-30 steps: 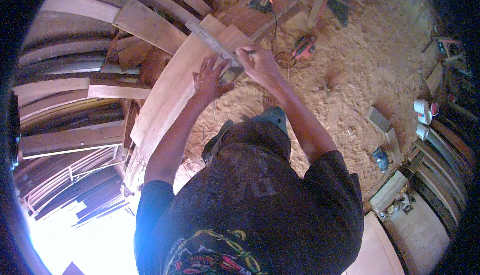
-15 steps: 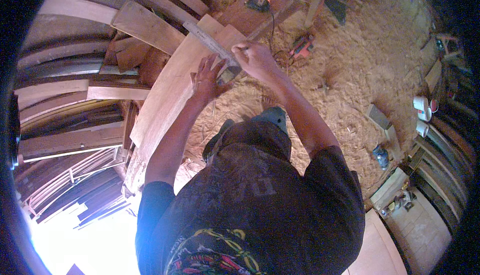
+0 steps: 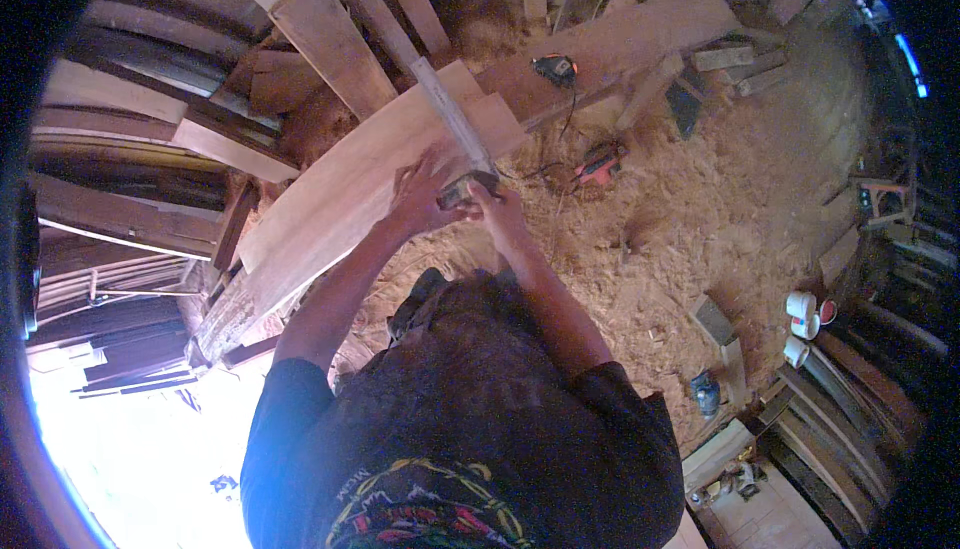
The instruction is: The person uses a try square and pencil to mark straight lines on several wooden planks. They repeatedly position the square, draw lines, and move the planks to continue marking.
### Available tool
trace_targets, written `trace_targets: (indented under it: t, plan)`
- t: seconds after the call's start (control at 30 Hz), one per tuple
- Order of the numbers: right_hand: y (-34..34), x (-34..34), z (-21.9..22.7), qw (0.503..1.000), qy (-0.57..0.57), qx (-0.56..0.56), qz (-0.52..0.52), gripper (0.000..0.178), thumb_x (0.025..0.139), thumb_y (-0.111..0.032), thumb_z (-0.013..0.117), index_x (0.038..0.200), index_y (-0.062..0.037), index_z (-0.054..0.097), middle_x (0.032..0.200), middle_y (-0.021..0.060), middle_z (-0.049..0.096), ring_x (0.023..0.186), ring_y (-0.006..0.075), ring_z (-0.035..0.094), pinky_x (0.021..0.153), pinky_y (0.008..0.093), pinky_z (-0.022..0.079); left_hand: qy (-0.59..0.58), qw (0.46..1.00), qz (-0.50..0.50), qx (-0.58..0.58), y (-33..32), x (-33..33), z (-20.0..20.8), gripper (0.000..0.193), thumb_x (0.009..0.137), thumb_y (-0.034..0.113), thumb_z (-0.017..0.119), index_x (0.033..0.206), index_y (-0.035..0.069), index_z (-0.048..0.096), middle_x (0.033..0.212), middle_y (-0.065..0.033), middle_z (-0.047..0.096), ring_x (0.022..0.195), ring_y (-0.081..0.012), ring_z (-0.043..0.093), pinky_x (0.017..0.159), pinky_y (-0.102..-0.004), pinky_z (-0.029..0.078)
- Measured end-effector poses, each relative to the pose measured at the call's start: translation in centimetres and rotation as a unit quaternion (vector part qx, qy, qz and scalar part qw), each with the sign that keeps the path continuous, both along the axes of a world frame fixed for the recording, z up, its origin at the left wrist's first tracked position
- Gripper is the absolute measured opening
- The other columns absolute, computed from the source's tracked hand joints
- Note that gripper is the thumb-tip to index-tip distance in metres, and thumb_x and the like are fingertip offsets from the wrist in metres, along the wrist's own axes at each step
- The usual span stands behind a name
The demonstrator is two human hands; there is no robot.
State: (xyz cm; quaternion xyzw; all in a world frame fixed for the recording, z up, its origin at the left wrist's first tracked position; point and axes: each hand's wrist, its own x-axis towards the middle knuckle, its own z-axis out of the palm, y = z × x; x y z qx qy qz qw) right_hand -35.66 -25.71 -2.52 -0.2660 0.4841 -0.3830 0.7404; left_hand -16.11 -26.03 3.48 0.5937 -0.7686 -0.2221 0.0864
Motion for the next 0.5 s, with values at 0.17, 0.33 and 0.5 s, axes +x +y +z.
trace_targets:
  t: [0.17,0.33,0.5]
  plan:
    - [2.6,-8.5,1.6,0.99,0.127,-0.034,-0.041,0.034,0.096,-0.032,0.078,0.112,-0.0026,0.072,0.098,0.0062,0.074,0.078,0.018,0.073,0.071,0.033,0.059,-0.22,0.959,0.172,0.044,7.2,7.5,-1.1,0.13,0.067,0.034,0.095,0.169,0.028,0.015,0.174,-0.0206,0.012,0.156,-0.0509,0.018,0.117,-0.069,0.023]
    - [5.3,-17.2,3.3,0.964,0.174,-0.061,-0.192,0.036,0.094,-0.031,0.08,0.113,-0.0022,0.071,0.095,0.0051,0.075,0.08,0.0158,0.073,0.07,0.0326,0.058,-0.26,0.957,0.127,0.024,7.6,11.4,-1.8,0.108,0.082,0.038,0.083,0.168,0.022,0.02,0.168,-0.0239,0.025,0.152,-0.0501,0.029,0.115,-0.0678,0.032]
    - [6.3,-20.4,2.6,0.931,0.17,-0.067,-0.316,0.036,0.093,-0.032,0.082,0.113,-0.0034,0.071,0.095,0.0049,0.075,0.075,0.0153,0.072,0.068,0.0304,0.056,-0.134,0.972,0.184,0.052,4.7,18.6,1.2,0.065,0.094,0.048,0.071,0.145,0.01,0.056,0.136,-0.0212,0.066,0.128,-0.037,0.063,0.109,-0.0539,0.048]
